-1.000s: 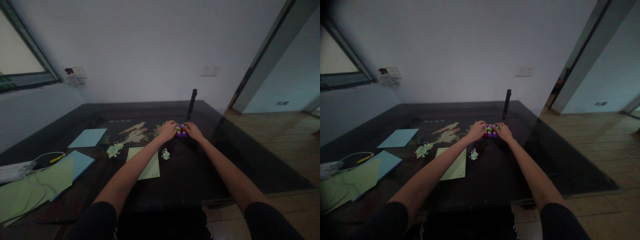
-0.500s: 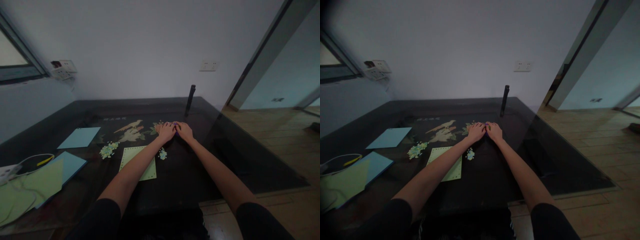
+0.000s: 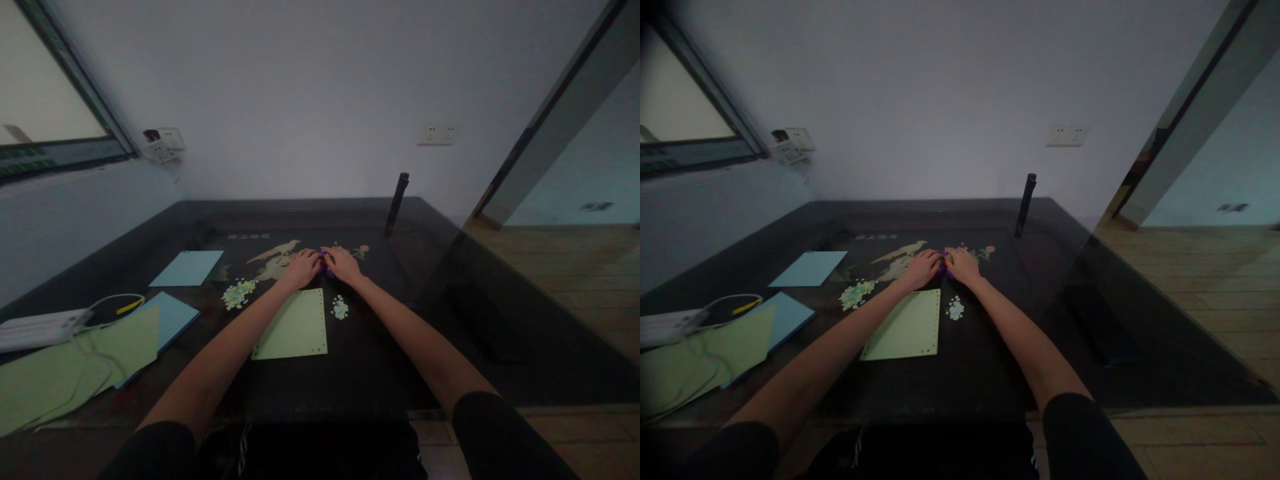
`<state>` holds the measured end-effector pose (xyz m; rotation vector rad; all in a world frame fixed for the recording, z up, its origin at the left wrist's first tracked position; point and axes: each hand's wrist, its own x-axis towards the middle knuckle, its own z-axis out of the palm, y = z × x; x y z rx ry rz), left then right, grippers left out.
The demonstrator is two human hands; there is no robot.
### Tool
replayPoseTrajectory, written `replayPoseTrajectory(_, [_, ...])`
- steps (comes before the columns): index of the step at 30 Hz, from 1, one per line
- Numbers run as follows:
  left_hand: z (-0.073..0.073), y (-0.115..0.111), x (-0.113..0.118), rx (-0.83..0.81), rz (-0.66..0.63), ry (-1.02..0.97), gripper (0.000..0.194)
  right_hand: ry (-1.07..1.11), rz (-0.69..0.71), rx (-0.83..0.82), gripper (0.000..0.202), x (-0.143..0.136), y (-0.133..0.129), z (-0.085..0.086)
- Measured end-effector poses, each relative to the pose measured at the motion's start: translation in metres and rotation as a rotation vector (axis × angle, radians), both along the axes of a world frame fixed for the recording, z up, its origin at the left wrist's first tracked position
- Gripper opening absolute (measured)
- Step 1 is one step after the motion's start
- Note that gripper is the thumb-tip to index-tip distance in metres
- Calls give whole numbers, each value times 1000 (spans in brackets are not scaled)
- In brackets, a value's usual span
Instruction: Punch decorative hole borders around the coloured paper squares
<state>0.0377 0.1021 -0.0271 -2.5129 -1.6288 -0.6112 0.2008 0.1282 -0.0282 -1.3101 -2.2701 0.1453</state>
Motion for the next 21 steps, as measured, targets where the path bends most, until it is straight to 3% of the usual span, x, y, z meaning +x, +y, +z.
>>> replayPoseTrajectory(9, [-1,-8,-51,-16,20,-7,37,-81,66,1,42,-45,-4,3])
replayPoseTrajectory(21, [0,-16,-74,-41,1,-3,39,-40,196,-1,43,-60,-4,-3])
